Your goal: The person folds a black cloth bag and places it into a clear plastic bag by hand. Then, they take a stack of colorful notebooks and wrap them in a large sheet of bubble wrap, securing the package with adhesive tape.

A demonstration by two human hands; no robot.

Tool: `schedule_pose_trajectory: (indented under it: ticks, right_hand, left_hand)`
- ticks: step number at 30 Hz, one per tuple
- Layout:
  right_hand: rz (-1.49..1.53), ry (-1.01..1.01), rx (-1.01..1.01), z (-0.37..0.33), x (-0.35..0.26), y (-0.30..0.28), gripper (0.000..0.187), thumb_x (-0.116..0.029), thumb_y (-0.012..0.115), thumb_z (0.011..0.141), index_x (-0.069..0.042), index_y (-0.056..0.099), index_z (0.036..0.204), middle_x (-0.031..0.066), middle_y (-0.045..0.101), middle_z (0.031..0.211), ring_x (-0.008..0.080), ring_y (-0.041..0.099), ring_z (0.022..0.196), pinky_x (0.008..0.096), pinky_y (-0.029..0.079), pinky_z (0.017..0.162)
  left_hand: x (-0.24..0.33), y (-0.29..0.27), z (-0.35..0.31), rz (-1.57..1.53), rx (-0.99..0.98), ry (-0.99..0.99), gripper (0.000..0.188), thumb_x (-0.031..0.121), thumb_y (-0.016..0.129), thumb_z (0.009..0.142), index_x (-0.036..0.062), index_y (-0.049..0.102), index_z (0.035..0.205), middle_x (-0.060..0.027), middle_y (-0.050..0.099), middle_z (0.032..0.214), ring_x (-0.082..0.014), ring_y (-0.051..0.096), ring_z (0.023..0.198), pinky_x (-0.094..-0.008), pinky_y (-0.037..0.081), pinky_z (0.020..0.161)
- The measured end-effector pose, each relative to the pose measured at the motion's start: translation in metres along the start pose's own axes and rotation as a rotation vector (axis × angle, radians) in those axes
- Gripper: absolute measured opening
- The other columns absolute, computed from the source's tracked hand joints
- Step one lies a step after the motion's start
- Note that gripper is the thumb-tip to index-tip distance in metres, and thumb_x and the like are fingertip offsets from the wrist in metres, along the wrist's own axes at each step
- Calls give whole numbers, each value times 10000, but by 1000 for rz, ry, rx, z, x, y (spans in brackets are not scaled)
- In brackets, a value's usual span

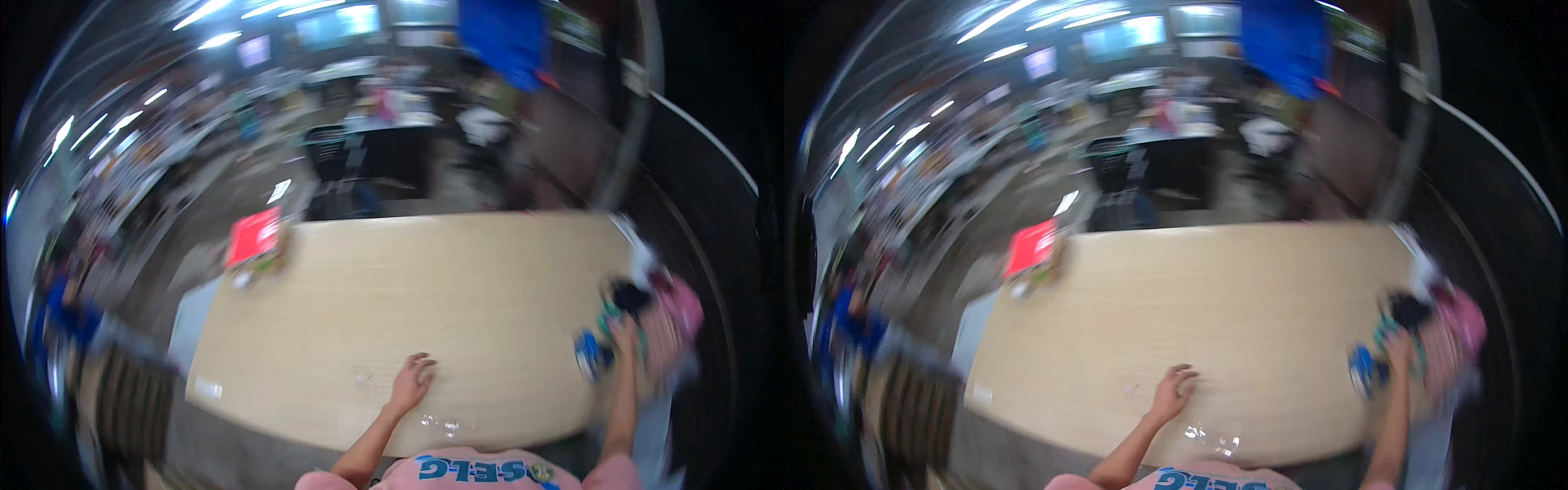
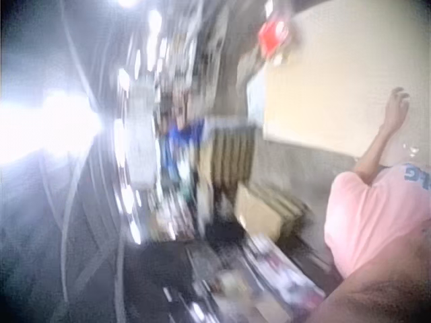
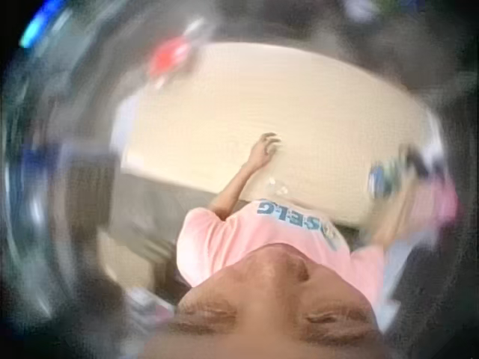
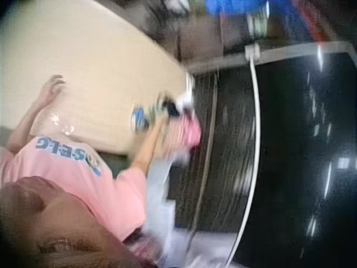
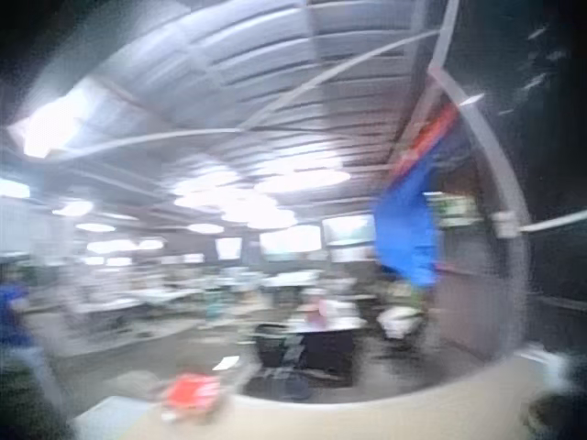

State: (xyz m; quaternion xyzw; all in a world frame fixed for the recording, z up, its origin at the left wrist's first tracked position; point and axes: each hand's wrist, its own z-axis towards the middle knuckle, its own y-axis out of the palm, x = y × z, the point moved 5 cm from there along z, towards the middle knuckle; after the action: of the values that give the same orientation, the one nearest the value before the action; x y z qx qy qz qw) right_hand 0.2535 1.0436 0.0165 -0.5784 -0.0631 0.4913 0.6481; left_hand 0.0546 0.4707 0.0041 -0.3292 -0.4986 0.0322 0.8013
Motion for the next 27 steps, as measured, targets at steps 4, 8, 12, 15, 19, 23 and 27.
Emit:
schedule_pose_trajectory:
  ticks: [4, 8, 12, 15, 19, 23, 27]
  right_hand:
    - [-284, -59, 4, 143, 96, -38, 566, -312, 700, 693, -43, 566, 1173, 187, 596, 1157, 310, 589, 1037, 403, 451, 898]
    - [-379, 113, -187, 184, 155, 30, 503, -292, 655, 766, -81, 551, 1211, 191, 558, 1203, 315, 561, 1067, 419, 435, 908]
    - [-361, 120, -260, 196, 173, 104, 497, -278, 633, 788, -102, 528, 1240, 182, 520, 1246, 307, 529, 1106, 423, 415, 928]
    - [-316, 126, -247, 206, 157, 136, 493, -267, 617, 804, -118, 511, 1262, 175, 492, 1279, 301, 505, 1135, 427, 400, 943]
    - [-226, 77, -215, 218, 95, 174, 491, -253, 596, 825, -139, 488, 1290, 166, 455, 1323, 293, 473, 1175, 431, 381, 963]
    - [-45, -8, -226, 211, -33, 225, 491, -238, 574, 846, -160, 466, 1319, 157, 417, 1367, 284, 440, 1214, 436, 361, 983]
    - [150, 21, -441, 146, -182, 261, 494, -224, 553, 867, -181, 443, 1347, 148, 380, 1410, 276, 408, 1253, 440, 341, 1003]
  left_hand:
    - [27, 4, -2, 76, 224, -216, 246, 144, 617, 822, 114, 622, 1065, -127, 507, 1229, -276, 574, 1016, -356, 488, 859]
    - [36, 14, -72, -21, 462, -608, 345, 206, 641, 809, 132, 584, 1141, -162, 469, 1256, -325, 516, 1099, -397, 445, 928]
    - [53, 80, -143, 445, 404, -941, 723, 327, 701, 748, 176, 355, 1364, -233, 264, 1396, -436, 326, 1243, -547, 350, 978]
    - [56, 101, -162, 486, 252, -1109, 1000, 491, 701, 715, 186, 111, 1464, -278, 15, 1477, -482, 87, 1349, -677, 196, 998]
    - [50, 139, -157, 413, 48, -1073, 1020, 703, 530, 737, 222, 15, 1474, -283, -125, 1475, -482, -71, 1361, -707, 120, 993]
    - [37, 163, -155, 458, 83, -1089, 1031, 772, 466, 720, 241, 3, 1473, -262, -215, 1460, -483, -194, 1332, -768, 57, 932]
    - [24, 165, -157, 413, 100, -1064, 1021, 796, 431, 713, 259, 9, 1472, -258, -226, 1459, -480, -199, 1333, -767, 56, 932]
